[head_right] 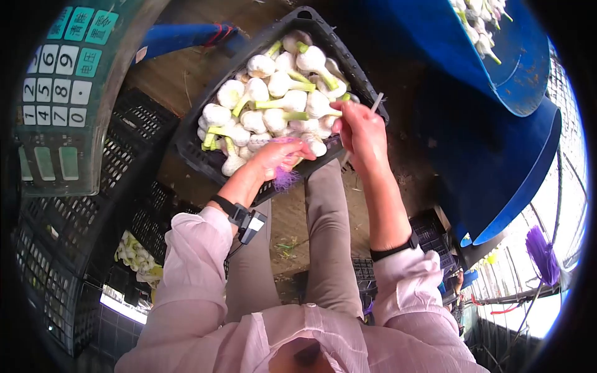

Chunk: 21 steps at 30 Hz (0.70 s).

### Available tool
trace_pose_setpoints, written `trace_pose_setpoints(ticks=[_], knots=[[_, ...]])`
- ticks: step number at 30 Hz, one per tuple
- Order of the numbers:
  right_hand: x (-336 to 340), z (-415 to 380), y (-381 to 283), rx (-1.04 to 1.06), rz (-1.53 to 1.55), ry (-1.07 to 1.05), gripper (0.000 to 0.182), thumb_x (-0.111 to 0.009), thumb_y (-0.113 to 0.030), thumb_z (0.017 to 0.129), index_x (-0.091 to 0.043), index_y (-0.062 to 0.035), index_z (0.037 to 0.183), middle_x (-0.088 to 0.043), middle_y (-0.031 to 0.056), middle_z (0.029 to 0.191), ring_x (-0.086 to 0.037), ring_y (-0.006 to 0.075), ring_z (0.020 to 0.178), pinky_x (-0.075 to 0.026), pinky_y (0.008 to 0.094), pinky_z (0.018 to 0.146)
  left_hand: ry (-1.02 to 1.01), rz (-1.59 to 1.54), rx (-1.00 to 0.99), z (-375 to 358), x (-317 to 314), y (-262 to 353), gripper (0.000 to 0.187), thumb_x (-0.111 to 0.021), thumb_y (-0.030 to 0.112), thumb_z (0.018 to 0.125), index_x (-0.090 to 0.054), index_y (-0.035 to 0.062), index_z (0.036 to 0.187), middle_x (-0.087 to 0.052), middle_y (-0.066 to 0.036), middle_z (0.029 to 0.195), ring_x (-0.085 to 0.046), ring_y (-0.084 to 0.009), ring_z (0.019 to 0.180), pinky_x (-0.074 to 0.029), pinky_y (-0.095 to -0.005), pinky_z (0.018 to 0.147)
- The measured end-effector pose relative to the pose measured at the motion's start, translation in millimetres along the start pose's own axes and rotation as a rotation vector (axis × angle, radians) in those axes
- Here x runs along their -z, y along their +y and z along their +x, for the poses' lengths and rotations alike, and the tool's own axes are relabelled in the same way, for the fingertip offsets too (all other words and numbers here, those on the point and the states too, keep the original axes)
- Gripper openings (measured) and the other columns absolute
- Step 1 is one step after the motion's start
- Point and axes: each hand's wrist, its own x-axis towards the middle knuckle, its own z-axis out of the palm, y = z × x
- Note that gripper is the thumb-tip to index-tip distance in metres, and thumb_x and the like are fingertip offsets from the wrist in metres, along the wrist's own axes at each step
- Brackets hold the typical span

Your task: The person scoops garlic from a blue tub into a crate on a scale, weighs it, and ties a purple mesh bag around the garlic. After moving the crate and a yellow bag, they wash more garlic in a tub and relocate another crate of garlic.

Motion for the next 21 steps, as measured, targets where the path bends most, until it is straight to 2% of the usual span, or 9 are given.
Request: trace_pose_setpoints(ticks=[1, 4, 11, 14, 16, 18, 19, 20, 21], knots=[[-8.4, 11.7, 2.8, 0.039, 0.015, 0.062, 0.025, -0.046, -0.023, 0.086, -0.058, -0.0011, 0.089, -0.051, -0.0014, 0.056, -0.032, 0.0020, 0.039, -0.022, 0.0174, 0.035, 0.014, -0.006, 0.002, -3.8, -3.0, 2.7, 0.017, -0.046, 0.016, 0.086, -0.054, 0.0009, 0.084, -0.057, -0.003, 0.070, -0.029, 0.0006, 0.042, -0.022, -0.0140, 0.035], [-19.1, 46.7, 14.4, 0.197, 0.193, 0.164, 0.023, -0.048, -0.022, 0.085, -0.058, -0.0014, 0.089, -0.051, -0.0013, 0.056, -0.033, 0.0019, 0.040, -0.024, 0.0174, 0.036, 0.021, -0.047, -0.027, -5.7, -4.3, 2.2, 0.021, -0.046, 0.018, 0.086, -0.056, 0.0007, 0.088, -0.058, -0.004, 0.073, -0.030, 0.0011, 0.043, -0.022, -0.0131, 0.035], [-15.2, 67.6, 21.7, 0.198, 0.302, 0.290, 0.025, -0.046, -0.025, 0.085, -0.058, -0.0024, 0.082, -0.050, -0.0011, 0.057, -0.033, 0.0028, 0.041, -0.025, 0.0171, 0.037, -0.052, 0.006, -0.010, -5.4, 5.3, -0.6, 0.023, -0.050, 0.025, 0.085, -0.055, 0.0042, 0.076, -0.042, 0.006, 0.058, -0.028, -0.0001, 0.042, -0.019, -0.0146, 0.035], [-9.0, 66.7, 22.1, 0.170, 0.311, 0.369, 0.032, -0.038, -0.027, 0.087, -0.057, -0.0013, 0.081, -0.050, -0.0004, 0.058, -0.033, 0.0036, 0.042, -0.024, 0.0173, 0.037, 0.007, 0.083, -0.047, -3.0, 4.7, -3.0, 0.023, -0.051, 0.026, 0.085, -0.056, 0.0060, 0.076, -0.039, 0.007, 0.055, -0.027, -0.0002, 0.042, -0.017, -0.0153, 0.036], [-38.0, 61.8, 11.9, 0.186, 0.121, 0.383, 0.033, -0.035, -0.026, 0.087, -0.056, -0.0012, 0.085, -0.050, 0.0024, 0.059, -0.037, 0.0070, 0.044, -0.030, 0.0223, 0.040, 0.176, 0.116, -0.099, 0.7, -2.0, -6.2, 0.022, -0.053, 0.027, 0.083, -0.055, 0.0066, 0.074, -0.039, 0.007, 0.054, -0.029, -0.0015, 0.042, -0.019, -0.0170, 0.037], [-86.9, 61.3, 24.3, 0.553, -0.402, 0.238, 0.024, -0.039, -0.020, 0.085, -0.055, -0.0048, 0.093, -0.053, 0.0044, 0.064, -0.046, 0.0096, 0.050, -0.037, 0.0226, 0.046, 0.385, 0.274, -0.225, -7.4, -23.4, 1.8, 0.019, -0.059, 0.026, 0.079, -0.056, 0.0069, 0.076, -0.044, 0.006, 0.058, -0.034, -0.0047, 0.044, -0.025, -0.0208, 0.039], [-118.0, 49.1, 38.0, 0.700, -0.539, 0.119, 0.023, -0.040, -0.019, 0.081, -0.055, -0.0075, 0.094, -0.056, 0.0067, 0.066, -0.052, 0.0156, 0.056, -0.042, 0.0288, 0.055, 0.481, 0.343, -0.302, -4.9, -26.6, -0.4, 0.020, -0.059, 0.026, 0.079, -0.056, 0.0070, 0.075, -0.045, 0.005, 0.058, -0.034, -0.0051, 0.044, -0.025, -0.0213, 0.039], [-147.9, 27.8, 49.3, 0.676, -0.549, -0.029, 0.024, -0.038, -0.021, 0.083, -0.055, -0.0066, 0.092, -0.057, 0.0096, 0.068, -0.053, 0.0239, 0.059, -0.043, 0.0342, 0.061, 0.551, 0.260, -0.373, 7.0, -23.9, -14.5, 0.020, -0.058, 0.027, 0.078, -0.056, 0.0071, 0.074, -0.046, 0.005, 0.058, -0.034, -0.0056, 0.044, -0.026, -0.0218, 0.039], [-171.7, 16.9, 66.1, 0.479, -0.846, -0.341, 0.026, -0.038, -0.022, 0.082, -0.054, -0.0060, 0.095, -0.059, 0.0134, 0.076, -0.055, 0.0295, 0.071, -0.043, 0.0369, 0.067, 0.588, 0.122, -0.419, 21.7, -21.9, -26.8, 0.021, -0.058, 0.027, 0.077, -0.056, 0.0072, 0.074, -0.046, 0.004, 0.058, -0.034, -0.0060, 0.045, -0.026, -0.0223, 0.039]])
